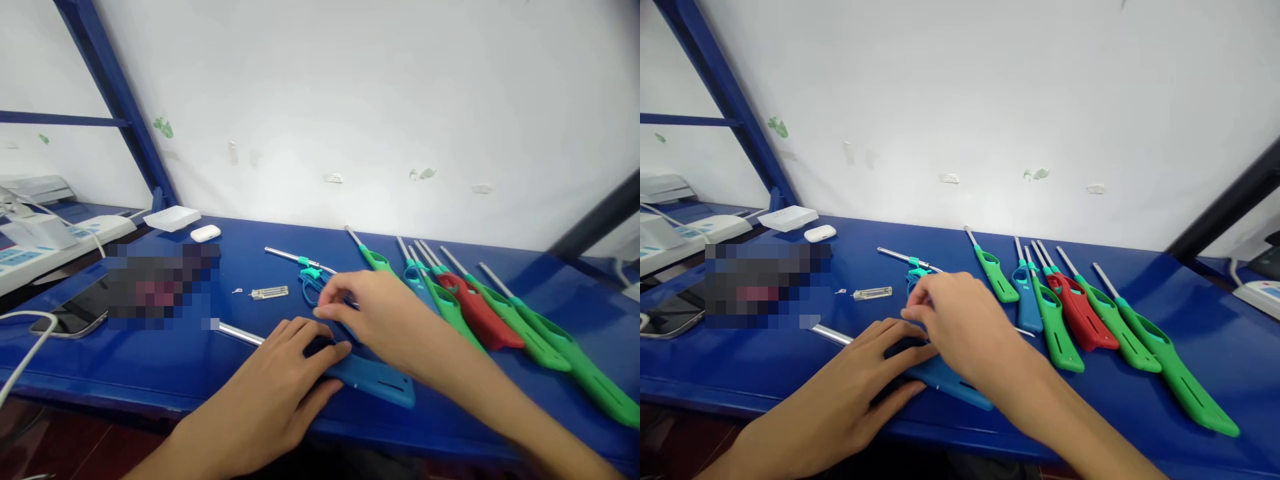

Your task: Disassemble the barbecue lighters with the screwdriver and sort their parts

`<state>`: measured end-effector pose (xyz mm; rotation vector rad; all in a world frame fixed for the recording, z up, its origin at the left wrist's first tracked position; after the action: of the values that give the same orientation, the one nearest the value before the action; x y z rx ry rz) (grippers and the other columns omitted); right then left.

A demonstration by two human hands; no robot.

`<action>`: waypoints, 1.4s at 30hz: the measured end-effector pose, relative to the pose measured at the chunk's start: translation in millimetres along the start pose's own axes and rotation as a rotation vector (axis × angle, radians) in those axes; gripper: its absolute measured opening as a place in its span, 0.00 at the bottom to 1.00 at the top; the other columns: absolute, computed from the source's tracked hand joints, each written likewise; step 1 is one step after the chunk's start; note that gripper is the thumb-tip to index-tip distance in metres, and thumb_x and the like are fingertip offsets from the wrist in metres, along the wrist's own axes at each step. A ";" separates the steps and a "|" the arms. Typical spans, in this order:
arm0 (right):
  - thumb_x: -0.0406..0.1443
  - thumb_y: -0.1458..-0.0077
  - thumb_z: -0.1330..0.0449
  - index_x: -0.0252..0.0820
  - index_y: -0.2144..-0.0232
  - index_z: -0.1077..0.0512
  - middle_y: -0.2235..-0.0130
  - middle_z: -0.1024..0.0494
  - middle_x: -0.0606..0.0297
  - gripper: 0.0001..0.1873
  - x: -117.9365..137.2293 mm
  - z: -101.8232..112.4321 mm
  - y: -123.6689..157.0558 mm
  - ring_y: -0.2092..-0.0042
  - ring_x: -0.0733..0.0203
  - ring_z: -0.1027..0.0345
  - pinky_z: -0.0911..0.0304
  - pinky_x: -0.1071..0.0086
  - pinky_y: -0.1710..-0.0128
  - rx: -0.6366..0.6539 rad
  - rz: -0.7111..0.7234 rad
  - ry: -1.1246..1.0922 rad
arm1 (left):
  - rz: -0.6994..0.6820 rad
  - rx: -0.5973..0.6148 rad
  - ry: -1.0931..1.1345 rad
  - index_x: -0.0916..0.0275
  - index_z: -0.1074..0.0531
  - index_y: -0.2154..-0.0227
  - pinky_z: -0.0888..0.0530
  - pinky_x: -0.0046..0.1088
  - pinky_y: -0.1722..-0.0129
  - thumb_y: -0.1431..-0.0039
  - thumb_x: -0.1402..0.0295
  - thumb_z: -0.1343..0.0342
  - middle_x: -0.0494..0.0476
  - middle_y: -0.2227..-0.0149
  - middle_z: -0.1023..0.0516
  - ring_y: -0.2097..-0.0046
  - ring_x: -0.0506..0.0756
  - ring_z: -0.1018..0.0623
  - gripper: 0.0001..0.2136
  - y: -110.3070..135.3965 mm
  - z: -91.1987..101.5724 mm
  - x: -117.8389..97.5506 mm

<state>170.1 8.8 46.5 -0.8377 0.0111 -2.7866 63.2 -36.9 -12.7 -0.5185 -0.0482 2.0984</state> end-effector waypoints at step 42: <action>0.34 0.37 0.34 0.62 0.52 0.22 0.58 0.22 0.72 0.15 -73.0 31.0 166.9 0.58 0.56 0.28 0.34 0.62 0.53 -0.815 0.308 0.169 | -0.043 -0.103 -0.093 0.60 0.31 0.47 0.26 0.52 0.40 0.24 0.70 0.49 0.61 0.43 0.22 0.41 0.64 0.24 0.08 0.7 8.6 -9.4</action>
<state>282.5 -135.6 20.6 -0.6548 1.2491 -2.5055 63.7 -43.5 -1.9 -0.4773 -0.2203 2.0843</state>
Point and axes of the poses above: each hand's wrist, its own y-axis away from the middle knuckle, its own z-axis out of the back of the hand, x = y × z, the point moved 9 cm from there along -y, towards the middle knuckle
